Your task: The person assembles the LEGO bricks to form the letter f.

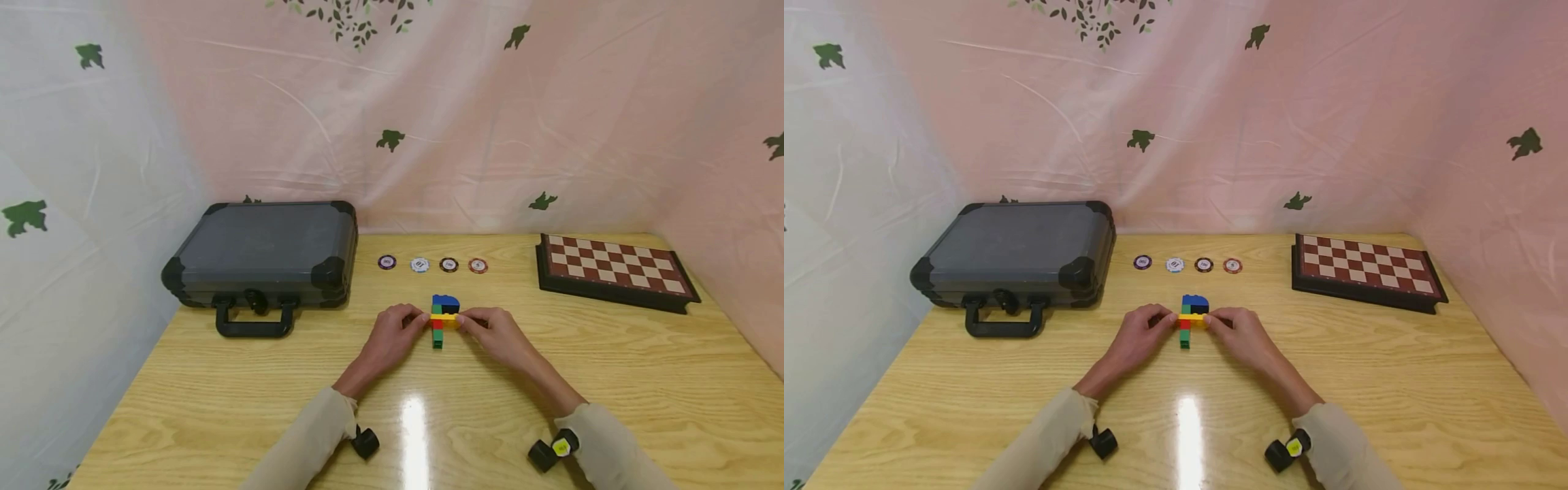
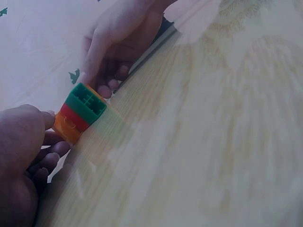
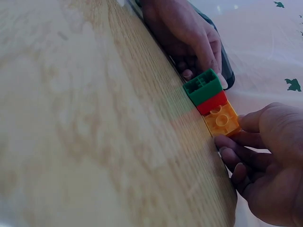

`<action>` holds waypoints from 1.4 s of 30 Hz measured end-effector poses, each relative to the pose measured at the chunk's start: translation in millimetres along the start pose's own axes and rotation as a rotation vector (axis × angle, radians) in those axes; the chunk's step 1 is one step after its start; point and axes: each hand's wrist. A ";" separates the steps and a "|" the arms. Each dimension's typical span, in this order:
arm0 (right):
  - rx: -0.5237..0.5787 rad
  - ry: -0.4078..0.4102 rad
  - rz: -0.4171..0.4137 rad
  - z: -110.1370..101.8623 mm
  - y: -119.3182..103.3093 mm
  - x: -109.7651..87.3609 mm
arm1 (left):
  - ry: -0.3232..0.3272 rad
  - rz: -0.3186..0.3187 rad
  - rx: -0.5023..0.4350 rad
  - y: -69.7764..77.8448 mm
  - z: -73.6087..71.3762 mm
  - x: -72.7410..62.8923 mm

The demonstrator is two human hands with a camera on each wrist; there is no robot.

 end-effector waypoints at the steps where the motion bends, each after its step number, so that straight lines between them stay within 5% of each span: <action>1: -0.001 -0.002 -0.001 -0.3 0.5 -0.1 | 0.000 0.000 -0.002 -0.1 0.1 0.0; 30: 0.035 -0.054 0.031 -5.7 2.6 0.8 | -0.028 -0.048 -0.048 -1.6 -3.5 1.3; 36: 0.020 -0.042 0.032 -10.9 5.5 -1.1 | -0.048 -0.054 -0.085 -1.2 -10.2 -1.3; 42: -0.012 -0.013 0.022 -24.6 10.6 -10.7 | -0.045 -0.001 -0.019 1.5 -30.4 -10.0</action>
Point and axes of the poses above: each hand's wrist, its own x-axis towards the middle knuckle, its own z-axis out of the palm, y = z × x, and after that the axes turned 7 degrees about -y, right-handed
